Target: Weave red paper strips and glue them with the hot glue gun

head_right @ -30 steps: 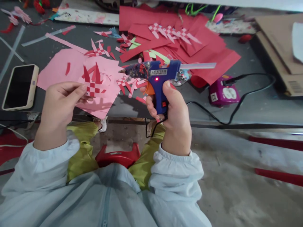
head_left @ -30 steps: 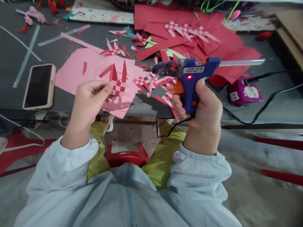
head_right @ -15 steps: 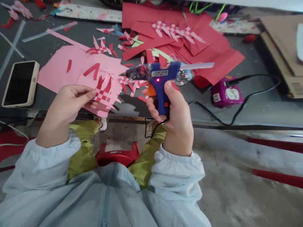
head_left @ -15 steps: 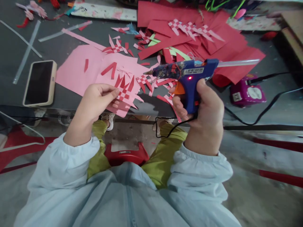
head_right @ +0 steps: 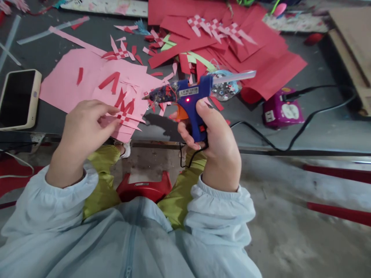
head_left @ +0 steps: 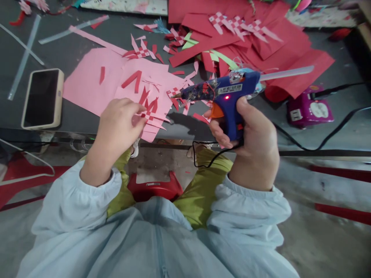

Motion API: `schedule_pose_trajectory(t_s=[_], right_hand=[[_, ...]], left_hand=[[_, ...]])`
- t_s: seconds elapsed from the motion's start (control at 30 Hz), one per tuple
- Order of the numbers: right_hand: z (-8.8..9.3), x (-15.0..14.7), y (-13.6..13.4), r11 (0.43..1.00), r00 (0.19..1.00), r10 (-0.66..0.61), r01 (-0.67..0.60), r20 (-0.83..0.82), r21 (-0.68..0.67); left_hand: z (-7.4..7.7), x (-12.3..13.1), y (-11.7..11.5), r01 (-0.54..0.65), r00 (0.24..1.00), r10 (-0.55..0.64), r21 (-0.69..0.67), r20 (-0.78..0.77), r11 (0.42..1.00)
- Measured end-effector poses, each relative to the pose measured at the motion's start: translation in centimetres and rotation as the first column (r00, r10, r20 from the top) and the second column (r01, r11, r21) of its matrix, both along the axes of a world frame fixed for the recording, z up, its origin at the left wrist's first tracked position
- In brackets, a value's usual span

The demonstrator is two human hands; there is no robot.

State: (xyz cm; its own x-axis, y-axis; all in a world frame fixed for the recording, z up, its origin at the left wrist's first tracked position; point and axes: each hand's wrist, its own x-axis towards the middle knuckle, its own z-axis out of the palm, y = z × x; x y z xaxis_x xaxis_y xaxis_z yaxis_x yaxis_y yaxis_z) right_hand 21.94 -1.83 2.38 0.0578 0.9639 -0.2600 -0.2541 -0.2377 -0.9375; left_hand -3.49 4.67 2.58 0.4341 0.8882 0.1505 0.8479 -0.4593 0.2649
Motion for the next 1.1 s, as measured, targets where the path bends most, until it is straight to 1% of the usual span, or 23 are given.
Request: schedule_pose_trajectory(t_s=[0.07,0.17,0.33,0.5,0.7,0.87,1.1], right_hand=[[-0.05,-0.02,-0.08,1.000,1.000,0.007,-0.007,0.002,-0.009],[-0.13,-0.05,-0.17,1.000,1.000,0.011,-0.011,0.008,-0.016],[-0.21,-0.01,-0.21,0.999,0.999,0.037,-0.037,0.025,-0.007],[-0.07,0.00,-0.38,0.999,0.999,0.040,-0.039,0.029,-0.034],[0.19,0.07,-0.57,0.999,0.997,0.040,-0.038,0.063,-0.035],[0.23,0.25,-0.64,0.999,0.998,0.027,-0.024,0.058,-0.047],[0.08,0.44,-0.83,0.999,0.998,0.025,-0.023,0.056,-0.035]], left_hand=[[-0.10,0.29,-0.04,0.067,0.998,-0.067,-0.018,-0.001,0.998],[-0.48,0.55,-0.10,0.114,0.993,-0.114,-0.013,0.006,0.993],[-0.86,0.60,-0.21,0.182,0.983,-0.183,-0.018,-0.029,0.983],[-0.93,0.59,-0.07,0.195,0.980,-0.196,-0.032,-0.042,0.980],[-0.97,0.58,0.11,0.235,0.968,-0.234,-0.010,-0.092,0.972],[-0.96,0.60,0.16,0.254,0.964,-0.254,-0.008,-0.073,0.967],[-1.01,0.94,0.11,0.230,0.969,-0.226,0.038,-0.098,0.972]])
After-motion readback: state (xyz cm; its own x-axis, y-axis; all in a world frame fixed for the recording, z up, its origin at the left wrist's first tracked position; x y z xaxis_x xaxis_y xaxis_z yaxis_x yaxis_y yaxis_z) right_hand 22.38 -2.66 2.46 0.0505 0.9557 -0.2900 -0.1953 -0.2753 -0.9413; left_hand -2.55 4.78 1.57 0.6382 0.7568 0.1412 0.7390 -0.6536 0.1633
